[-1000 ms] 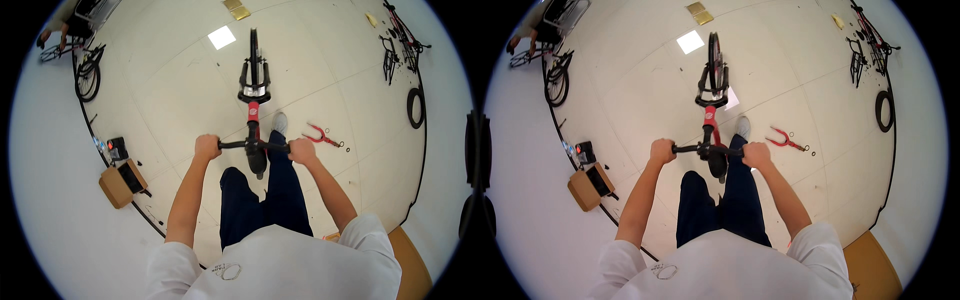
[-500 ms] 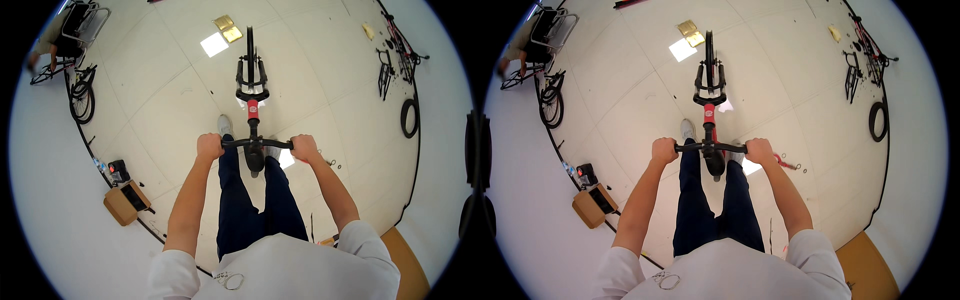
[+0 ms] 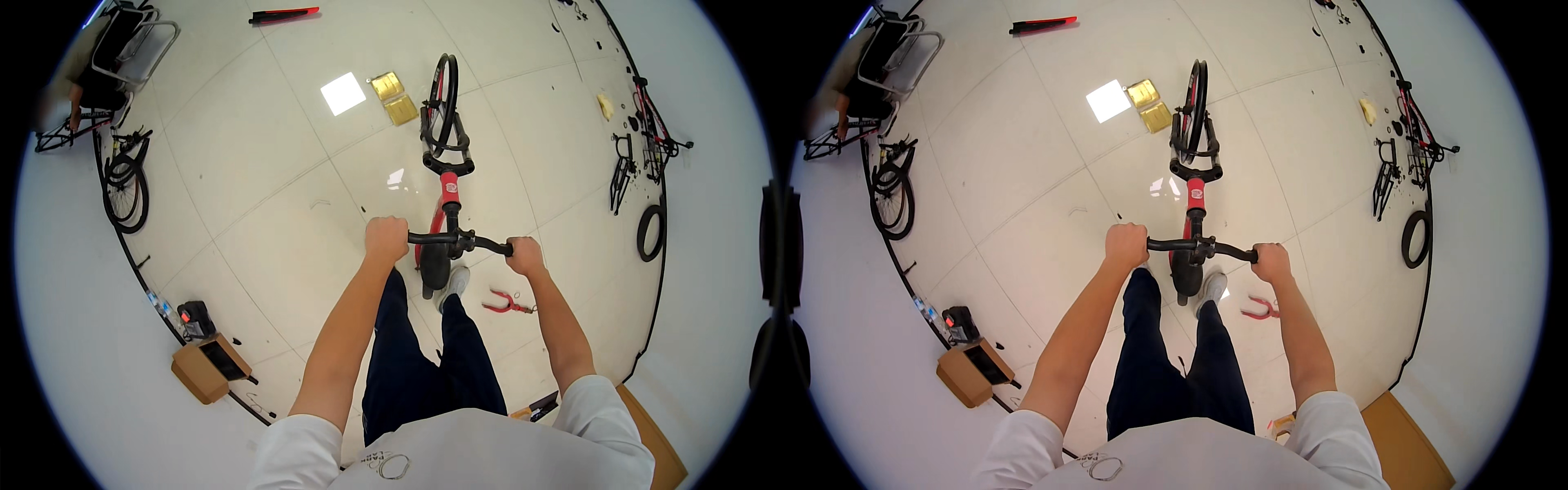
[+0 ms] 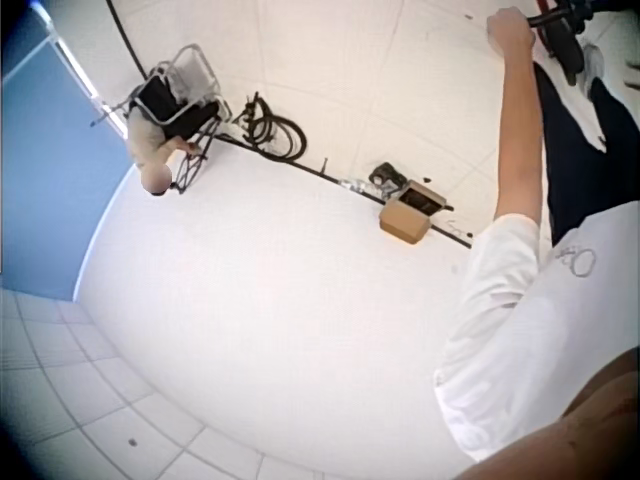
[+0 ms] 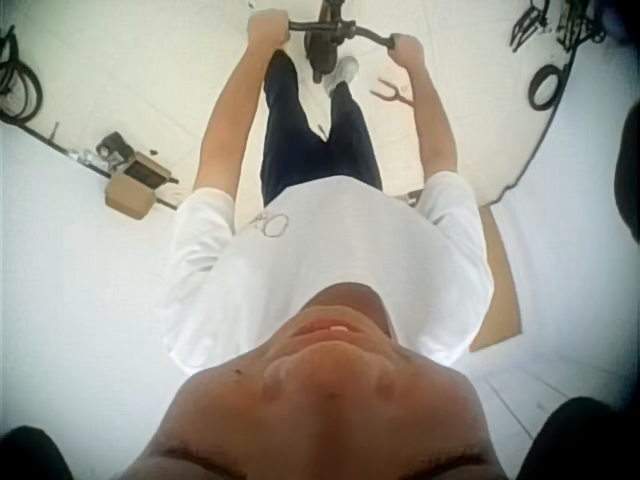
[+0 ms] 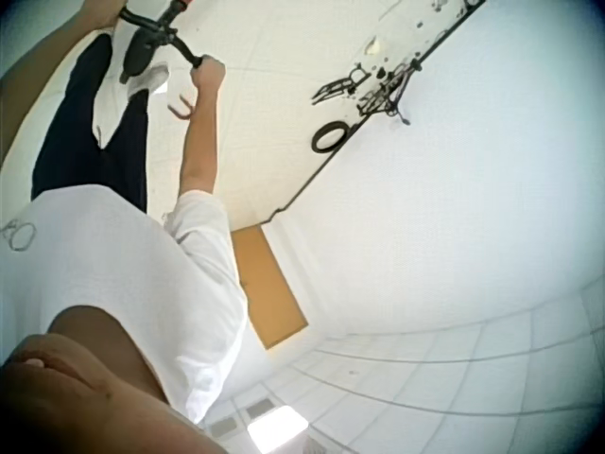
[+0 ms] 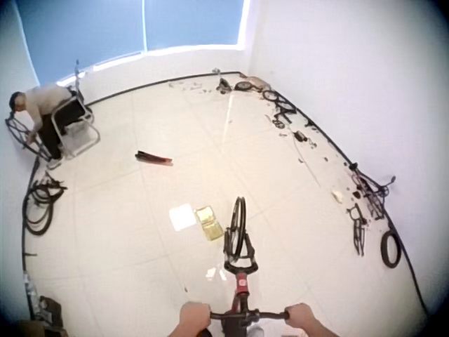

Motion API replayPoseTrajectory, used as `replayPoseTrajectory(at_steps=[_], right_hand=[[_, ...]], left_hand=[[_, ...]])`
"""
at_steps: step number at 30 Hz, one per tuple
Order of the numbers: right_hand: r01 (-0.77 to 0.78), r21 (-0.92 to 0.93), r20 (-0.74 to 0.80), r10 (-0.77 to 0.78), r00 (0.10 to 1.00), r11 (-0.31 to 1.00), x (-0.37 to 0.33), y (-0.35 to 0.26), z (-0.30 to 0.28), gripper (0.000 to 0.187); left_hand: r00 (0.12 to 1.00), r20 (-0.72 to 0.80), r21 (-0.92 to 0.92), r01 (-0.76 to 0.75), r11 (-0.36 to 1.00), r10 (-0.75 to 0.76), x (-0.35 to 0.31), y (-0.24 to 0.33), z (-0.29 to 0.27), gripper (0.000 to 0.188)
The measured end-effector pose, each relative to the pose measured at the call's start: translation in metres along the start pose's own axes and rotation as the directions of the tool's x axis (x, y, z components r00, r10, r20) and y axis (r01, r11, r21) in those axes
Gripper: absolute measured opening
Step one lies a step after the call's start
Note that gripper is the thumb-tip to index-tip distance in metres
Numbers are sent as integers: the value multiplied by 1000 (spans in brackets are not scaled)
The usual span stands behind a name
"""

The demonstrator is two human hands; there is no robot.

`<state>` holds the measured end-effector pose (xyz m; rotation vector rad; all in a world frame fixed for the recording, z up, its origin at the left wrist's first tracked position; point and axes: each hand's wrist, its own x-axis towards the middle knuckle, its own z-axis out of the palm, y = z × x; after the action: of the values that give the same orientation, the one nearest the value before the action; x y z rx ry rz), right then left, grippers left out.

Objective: The person assembles a bicycle by attaching a wheel to the frame. They pick up the wheel, align it with the fork, and secure it using a tool. The person then adjusts the handlebars and checks the wheel alignment.

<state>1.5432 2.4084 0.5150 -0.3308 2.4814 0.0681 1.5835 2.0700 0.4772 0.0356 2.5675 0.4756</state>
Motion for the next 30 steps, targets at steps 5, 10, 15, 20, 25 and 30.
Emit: replayPoseTrajectory(at_steps=[5,10,15,20,25,30], right_hand=[[22,18,-71,-21,997,1000,57,3,-42,9],[45,8,-134,-44,990,999,118,12,-86,9],[107,21,-140,-103,985,994,186,46,-131,9],[157,11,-52,-156,986,988,241,57,-178,9],[227,-13,-63,-227,972,974,305,83,-238,8],[285,-73,-93,-291,952,956,376,102,-298,7]], left_hand=[[1000,1,45,-3,999,3,63,-6,-58,8],[999,29,106,34,994,-37,127,-10,-106,9],[994,52,183,88,979,-99,197,9,-153,9],[987,66,183,131,974,-145,247,10,-191,9],[981,21,141,190,972,-195,301,20,-218,10],[969,7,23,248,969,-248,350,27,-248,12]])
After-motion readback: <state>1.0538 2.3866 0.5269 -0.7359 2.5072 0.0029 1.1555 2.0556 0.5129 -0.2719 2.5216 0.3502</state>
